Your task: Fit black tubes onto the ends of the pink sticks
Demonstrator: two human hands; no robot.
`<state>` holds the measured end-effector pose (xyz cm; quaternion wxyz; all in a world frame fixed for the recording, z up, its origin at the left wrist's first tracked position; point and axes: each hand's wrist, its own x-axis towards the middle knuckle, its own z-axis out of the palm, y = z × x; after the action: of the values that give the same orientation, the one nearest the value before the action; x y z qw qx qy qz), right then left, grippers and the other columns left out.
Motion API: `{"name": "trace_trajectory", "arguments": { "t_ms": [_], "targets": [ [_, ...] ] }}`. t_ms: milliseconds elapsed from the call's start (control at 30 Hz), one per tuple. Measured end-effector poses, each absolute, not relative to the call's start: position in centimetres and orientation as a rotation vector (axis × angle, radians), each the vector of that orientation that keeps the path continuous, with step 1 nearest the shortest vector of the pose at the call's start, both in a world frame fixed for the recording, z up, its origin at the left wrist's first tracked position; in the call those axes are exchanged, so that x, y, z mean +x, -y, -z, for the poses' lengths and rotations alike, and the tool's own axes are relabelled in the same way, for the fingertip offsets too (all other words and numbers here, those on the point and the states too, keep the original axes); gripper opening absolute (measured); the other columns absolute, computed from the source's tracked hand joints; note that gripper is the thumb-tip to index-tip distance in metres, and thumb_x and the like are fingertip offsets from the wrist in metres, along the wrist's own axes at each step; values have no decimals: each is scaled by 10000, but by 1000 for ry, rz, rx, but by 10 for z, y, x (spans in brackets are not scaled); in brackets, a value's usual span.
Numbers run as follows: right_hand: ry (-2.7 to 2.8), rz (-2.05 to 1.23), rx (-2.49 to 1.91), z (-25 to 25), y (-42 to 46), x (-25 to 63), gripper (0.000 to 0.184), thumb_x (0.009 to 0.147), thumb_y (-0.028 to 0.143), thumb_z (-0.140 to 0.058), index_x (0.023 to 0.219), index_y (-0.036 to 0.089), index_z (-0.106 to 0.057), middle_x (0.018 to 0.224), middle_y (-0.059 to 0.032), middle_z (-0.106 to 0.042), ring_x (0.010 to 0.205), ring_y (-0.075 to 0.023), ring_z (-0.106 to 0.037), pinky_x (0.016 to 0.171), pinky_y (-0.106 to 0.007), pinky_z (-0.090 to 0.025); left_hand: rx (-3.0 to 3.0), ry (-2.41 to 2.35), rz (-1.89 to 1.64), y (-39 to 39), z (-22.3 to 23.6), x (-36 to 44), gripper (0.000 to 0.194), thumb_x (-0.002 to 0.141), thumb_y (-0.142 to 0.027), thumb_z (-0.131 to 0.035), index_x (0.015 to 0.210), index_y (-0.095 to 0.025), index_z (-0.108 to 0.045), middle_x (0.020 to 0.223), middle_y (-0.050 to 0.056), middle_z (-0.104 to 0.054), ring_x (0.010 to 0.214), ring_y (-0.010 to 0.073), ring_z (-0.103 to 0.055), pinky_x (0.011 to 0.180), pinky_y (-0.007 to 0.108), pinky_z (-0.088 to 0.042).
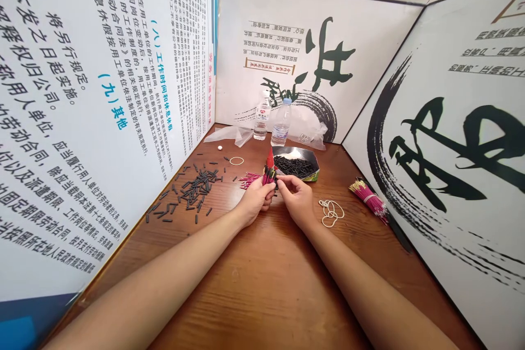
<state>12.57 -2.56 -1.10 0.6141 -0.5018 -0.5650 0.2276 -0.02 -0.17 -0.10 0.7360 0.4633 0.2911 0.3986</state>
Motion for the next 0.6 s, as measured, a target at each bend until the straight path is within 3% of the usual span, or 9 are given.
{"name": "trace_trajectory", "arguments": {
  "t_ms": [233,600],
  "targets": [
    [1326,-559,-1157,11,26,125,182,799,359,-636,819,180,-660,735,-29,-677,644,-152,-592,604,-274,-491,954,-665,-880,2,-1,0,181,763,-256,-539,787,-216,-364,535,-99,-330,361,23,-180,383,170,-72],
    [1308,-573,-1145,11,26,125,172,808,350,-623,820,180,-642,743,-29,-653,651,-146,-566,613,-272,-473,955,-679,-854,0,0,1,150,713,-187,-481,694,-201,-333,541,-83,-337,368,16,-205,387,175,-80]
  ]
}}
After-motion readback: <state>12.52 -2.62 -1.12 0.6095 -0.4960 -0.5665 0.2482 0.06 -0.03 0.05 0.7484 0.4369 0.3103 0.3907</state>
